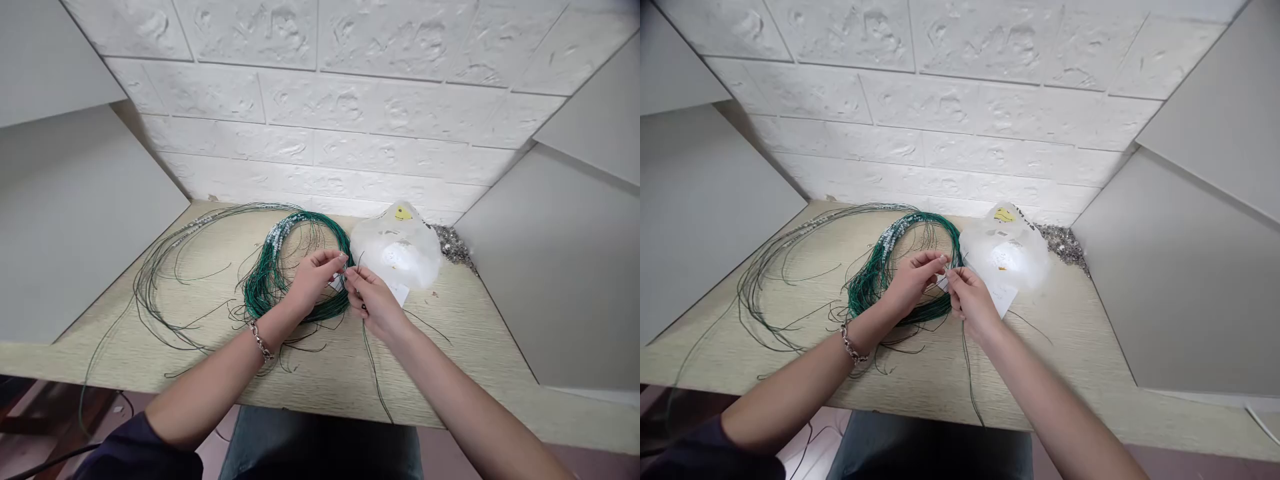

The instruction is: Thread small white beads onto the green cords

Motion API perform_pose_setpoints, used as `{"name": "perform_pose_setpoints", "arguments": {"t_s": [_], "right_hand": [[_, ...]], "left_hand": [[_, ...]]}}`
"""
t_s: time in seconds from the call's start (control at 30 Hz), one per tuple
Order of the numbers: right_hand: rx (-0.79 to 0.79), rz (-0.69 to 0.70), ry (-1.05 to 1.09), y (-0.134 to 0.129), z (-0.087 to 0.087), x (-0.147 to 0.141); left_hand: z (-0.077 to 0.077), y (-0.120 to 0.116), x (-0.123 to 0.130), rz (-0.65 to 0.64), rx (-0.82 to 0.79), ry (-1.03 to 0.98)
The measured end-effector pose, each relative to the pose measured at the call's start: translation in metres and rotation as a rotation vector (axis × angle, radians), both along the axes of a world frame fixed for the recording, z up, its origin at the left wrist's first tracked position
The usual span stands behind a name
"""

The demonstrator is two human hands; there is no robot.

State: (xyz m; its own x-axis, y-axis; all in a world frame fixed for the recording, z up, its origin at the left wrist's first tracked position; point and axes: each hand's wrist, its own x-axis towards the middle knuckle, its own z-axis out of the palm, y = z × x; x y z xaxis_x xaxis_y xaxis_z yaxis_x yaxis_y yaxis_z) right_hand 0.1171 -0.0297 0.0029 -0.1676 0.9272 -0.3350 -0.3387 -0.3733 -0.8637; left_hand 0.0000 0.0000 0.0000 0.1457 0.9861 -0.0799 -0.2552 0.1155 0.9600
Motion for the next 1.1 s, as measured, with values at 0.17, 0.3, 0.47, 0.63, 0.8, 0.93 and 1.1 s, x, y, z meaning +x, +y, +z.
{"name": "perform_pose_setpoints", "arguments": {"t_s": [0.17,0.3,0.47,0.63,0.8,0.93,1.1], "right_hand": [[0.047,-0.018,-0.054,0.000,-0.002,0.002],[0.051,-0.035,-0.106,0.000,-0.002,0.003],[0.071,-0.077,-0.148,-0.001,-0.004,0.003],[0.155,-0.161,-0.152,-0.001,-0.008,0.005],[0.284,-0.129,-0.283,-0.001,-0.012,0.006],[0.367,-0.145,-0.397,0.000,-0.014,0.006],[0.280,-0.182,-0.325,0.003,-0.016,0.007]], "left_hand": [[0.001,0.000,0.000,-0.066,-0.011,0.032],[0.003,0.000,0.000,-0.104,-0.020,0.086],[0.002,0.002,-0.002,-0.122,0.002,0.099],[-0.001,0.003,-0.002,-0.105,-0.061,0.016],[-0.003,0.003,-0.001,-0.085,-0.083,-0.037],[-0.004,0.004,-0.002,-0.108,-0.085,-0.030],[-0.003,0.003,-0.001,-0.134,-0.104,-0.063]]}}
